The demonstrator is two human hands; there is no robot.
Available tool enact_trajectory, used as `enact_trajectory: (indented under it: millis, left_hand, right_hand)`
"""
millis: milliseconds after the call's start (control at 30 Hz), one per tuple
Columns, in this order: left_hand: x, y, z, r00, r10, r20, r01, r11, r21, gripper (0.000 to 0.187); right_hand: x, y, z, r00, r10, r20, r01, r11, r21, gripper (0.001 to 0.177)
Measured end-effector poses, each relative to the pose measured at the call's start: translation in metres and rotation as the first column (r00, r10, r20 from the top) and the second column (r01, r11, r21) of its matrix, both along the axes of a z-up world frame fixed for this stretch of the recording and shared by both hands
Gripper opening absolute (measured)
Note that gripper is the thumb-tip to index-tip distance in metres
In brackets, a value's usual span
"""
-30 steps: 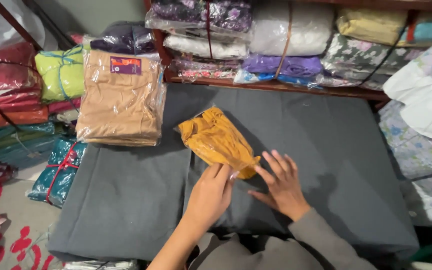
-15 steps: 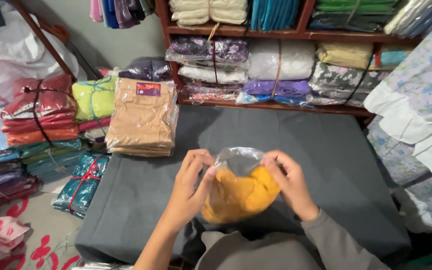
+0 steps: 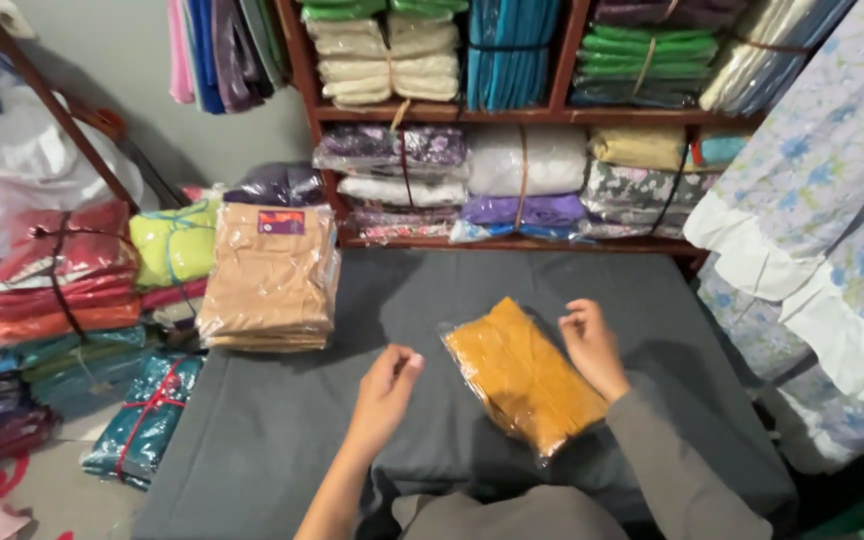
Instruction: Folding yellow pants and placing them into clear plastic bags for packaging.
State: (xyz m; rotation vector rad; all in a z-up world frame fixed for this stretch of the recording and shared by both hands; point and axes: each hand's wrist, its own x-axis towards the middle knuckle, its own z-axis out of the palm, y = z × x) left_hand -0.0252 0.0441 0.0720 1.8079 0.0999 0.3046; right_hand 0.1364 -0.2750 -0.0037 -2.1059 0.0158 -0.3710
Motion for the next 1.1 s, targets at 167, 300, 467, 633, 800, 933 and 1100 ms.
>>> enact_trajectory:
  millis: [167,300,467,633,800,933,1100]
  left_hand:
    - [0.033,-0.029,-0.030,0.985,-0.170,0.038,0.154,0.953,0.260,0.015]
    - [0.070,-0.039,-0.042,0.966,-0.257,0.004,0.224,0.850,0.478,0.043]
    - [0.105,-0.036,-0.108,0.940,-0.161,-0.300,0.341,0.478,0.810,0.059]
    - [0.040,-0.076,-0.105,0.907,-0.360,-0.221,0.370,0.429,0.824,0.028]
    - [0.005,-0.082,-0.058,0.434,-0.897,-0.079,0.843,0.374,0.387,0.026]
    - [0.000,-0.060,-0.041,0.671,-0.728,0.142,0.600,0.646,0.472,0.021]
    - [0.016,-0.039,-0.070,0.920,-0.290,0.264,0.125,0.855,0.503,0.053]
  right_hand:
    - [-0.036,0.021,0.009,0.817,0.136,-0.561,-0.449,0.760,-0.470,0.091]
    - [-0.041,0.029,-0.007,0.771,0.156,-0.618,-0.586,0.555,-0.591,0.080]
    - [-0.031,0.015,0.017,0.673,0.412,-0.615,-0.733,0.259,-0.629,0.067]
    - [0.007,0.030,0.022,0.725,0.538,-0.429,-0.582,0.146,-0.800,0.051]
    - [-0.021,0.085,0.031,0.526,0.849,-0.046,-0.829,0.500,-0.250,0.018]
    - [-0.070,0.075,0.046,0.705,0.704,-0.082,-0.695,0.663,-0.280,0.026]
    - [-0.118,0.037,0.036,0.790,0.569,0.229,-0.360,0.732,-0.579,0.029]
